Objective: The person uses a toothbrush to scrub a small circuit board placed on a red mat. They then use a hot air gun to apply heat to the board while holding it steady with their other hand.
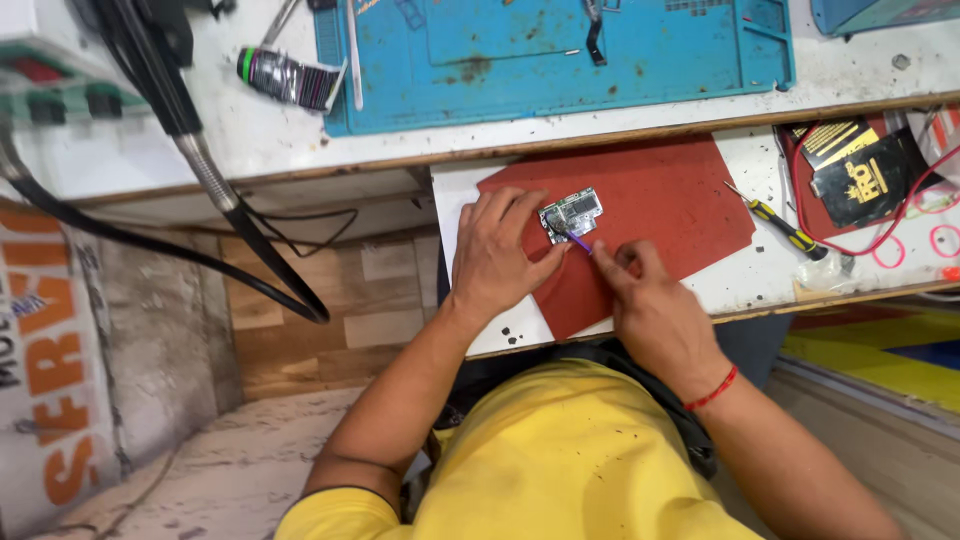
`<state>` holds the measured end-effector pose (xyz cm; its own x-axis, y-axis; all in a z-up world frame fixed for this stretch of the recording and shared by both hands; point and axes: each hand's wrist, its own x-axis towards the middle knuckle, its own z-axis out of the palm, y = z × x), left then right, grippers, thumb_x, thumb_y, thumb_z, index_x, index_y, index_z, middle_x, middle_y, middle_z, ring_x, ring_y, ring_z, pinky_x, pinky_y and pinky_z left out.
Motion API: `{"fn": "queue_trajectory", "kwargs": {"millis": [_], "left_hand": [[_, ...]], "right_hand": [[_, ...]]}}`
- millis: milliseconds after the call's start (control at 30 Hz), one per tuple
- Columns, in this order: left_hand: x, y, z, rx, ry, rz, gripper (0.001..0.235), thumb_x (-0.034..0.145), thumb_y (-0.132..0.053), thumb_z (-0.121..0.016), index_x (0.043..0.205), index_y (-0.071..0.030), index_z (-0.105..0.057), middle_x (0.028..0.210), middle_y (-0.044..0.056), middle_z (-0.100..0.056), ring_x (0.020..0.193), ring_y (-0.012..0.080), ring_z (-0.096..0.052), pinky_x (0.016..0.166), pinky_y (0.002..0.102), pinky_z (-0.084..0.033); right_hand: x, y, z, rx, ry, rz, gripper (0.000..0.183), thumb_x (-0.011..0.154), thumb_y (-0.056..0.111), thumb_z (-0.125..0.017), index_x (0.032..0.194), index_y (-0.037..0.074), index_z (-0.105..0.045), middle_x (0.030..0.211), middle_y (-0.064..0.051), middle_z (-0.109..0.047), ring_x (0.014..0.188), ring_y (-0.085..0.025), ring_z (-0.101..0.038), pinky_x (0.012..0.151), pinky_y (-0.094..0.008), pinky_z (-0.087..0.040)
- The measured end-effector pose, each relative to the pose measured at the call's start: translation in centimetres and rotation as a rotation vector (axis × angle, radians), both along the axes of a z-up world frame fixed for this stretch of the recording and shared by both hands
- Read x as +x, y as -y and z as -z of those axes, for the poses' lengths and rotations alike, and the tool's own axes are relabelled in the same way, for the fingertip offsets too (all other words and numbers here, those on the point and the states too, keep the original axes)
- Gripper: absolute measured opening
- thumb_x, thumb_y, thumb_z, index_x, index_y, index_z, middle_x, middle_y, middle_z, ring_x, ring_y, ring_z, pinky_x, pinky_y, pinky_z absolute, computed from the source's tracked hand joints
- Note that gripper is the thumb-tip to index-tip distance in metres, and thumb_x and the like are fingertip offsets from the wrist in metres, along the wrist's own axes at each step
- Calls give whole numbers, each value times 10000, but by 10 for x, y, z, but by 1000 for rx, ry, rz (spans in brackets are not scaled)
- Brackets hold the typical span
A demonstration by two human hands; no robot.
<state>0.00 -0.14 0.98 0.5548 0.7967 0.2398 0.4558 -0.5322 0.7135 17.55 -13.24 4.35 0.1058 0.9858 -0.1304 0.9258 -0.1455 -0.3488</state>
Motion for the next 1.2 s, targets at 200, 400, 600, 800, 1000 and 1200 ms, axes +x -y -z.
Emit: {"fn": "queue_trajectory", "kwargs": {"millis": [200,400,600,800,1000,1200], "left_hand": [[2,2,2,46,-3,4,567,719,-275,-893,1195,-60,-673,1127,81,-642,1087,297,-593,896,438,-428],[4,1,3,32,17,6,552,720,-271,-893,1186,-60,-685,1101,79,-642,1059,283,-595,905,441,-435],[4,2,0,29,-2,-34,540,753,-292,-892,1166,-27,-664,1094,143,-574,1004,323,-550,888,445,-433],[0,9,-6,38,-45,-75,466,780,-289,-895,1156,-82,-714,1080,115,-573,991,312,-516,872,436,-434],[-2,5,-5,-3,-42,-59,466,750,-277,-907,1126,-89,-705,1076,95,-576,1002,307,-526,888,432,-431],[-4,4,-5,-37,-6,-60,590,695,-258,-912,1208,-93,-672,1099,84,-583,1037,297,-547,910,436,-432]], "right_hand": [[3,0,-3,120,-46,-100,566,832,-20,-570,1386,90,-612,1140,-157,-599,810,-362,-691,633,-464,-571],[3,5,-8,3,-42,-52,638,817,-51,-558,1432,117,-593,1127,-163,-595,666,-360,-673,617,-470,-564],[6,-12,-13,82,-42,0,667,831,-64,-541,1476,104,-551,1159,-160,-600,800,-364,-673,611,-458,-565],[7,-15,-11,82,-63,24,703,834,-62,-544,1509,137,-545,1115,-163,-589,826,-373,-663,672,-463,-561],[-1,-35,-15,36,-42,88,650,870,-43,-538,1483,170,-562,1098,-157,-569,748,-374,-660,640,-463,-555],[-10,-14,-24,-268,-41,29,692,806,-28,-517,1463,190,-530,1115,-156,-558,665,-382,-657,594,-472,-560]]}}
